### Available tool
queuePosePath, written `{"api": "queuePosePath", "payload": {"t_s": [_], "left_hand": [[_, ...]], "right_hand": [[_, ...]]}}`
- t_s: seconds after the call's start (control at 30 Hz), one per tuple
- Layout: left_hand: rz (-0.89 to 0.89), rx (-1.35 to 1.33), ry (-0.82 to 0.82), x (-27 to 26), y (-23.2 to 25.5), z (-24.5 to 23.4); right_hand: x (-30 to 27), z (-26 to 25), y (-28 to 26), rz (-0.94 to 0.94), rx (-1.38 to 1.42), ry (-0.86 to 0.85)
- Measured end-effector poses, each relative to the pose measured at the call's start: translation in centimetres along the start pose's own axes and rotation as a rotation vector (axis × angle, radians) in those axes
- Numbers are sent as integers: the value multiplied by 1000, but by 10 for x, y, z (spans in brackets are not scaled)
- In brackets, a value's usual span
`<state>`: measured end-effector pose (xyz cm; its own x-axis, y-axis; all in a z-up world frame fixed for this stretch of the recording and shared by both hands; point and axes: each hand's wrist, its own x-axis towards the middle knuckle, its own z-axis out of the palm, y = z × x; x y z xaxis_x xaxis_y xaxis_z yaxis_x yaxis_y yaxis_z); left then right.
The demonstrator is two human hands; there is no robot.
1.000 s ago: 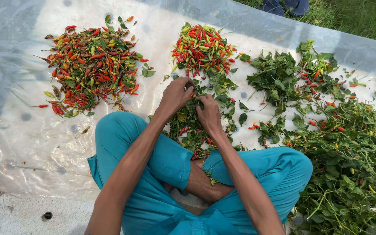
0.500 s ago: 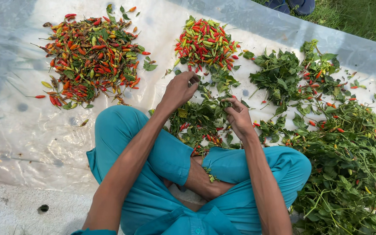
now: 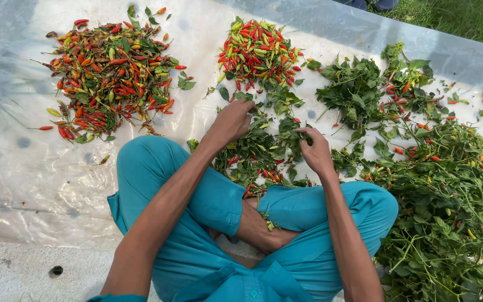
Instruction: The person sits cross-legged on a white sheet outdoors and sorts through a pile of green chili stems and leaves. They pick individual red and green chilies from the bunches and place them into separate piles on the sheet, separating the fruit from the plant matter.
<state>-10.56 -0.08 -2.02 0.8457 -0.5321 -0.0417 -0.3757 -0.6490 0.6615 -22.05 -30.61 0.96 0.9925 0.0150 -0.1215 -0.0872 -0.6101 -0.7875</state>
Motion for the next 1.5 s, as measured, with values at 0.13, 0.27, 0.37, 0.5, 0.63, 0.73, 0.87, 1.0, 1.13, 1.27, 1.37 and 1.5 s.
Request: {"api": "queuePosePath", "payload": {"t_s": [0.13, 0.27, 0.37, 0.5, 0.63, 0.73, 0.87, 1.0, 1.13, 1.27, 1.37, 1.5], "left_hand": [[-40, -31, 70, -3, 6, -14], [-30, -87, 98, -9, 14, -24], [-29, -84, 105, -10, 14, -21], [-27, -88, 132, -7, 13, -21], [-31, -88, 113, -10, 18, -24], [-28, -83, 111, -10, 17, -23], [-21, -79, 107, -10, 17, -23], [-24, -82, 92, -10, 19, -26], [-13, -84, 83, -13, 21, -26], [-1, -67, 78, -13, 19, -21], [14, -88, 38, -9, 21, -5], [27, -288, -126, -18, 49, 12]], "right_hand": [[-7, 26, 0, 80, -260, -65], [-12, 49, 23, -134, -524, -54], [-3, 41, 40, -123, -389, -70], [-5, 17, 32, 36, -51, -20], [-9, -9, 5, 98, 64, -22], [-4, -16, 23, 195, 48, 8], [-17, -30, 17, 158, -32, -40], [-31, -26, 4, 102, -319, -311], [-39, -3, 27, 46, -605, -322], [-29, -7, 45, 26, -460, -222], [-30, -22, 16, 88, -247, -155], [-40, -35, -35, 223, 30, -94]]}}
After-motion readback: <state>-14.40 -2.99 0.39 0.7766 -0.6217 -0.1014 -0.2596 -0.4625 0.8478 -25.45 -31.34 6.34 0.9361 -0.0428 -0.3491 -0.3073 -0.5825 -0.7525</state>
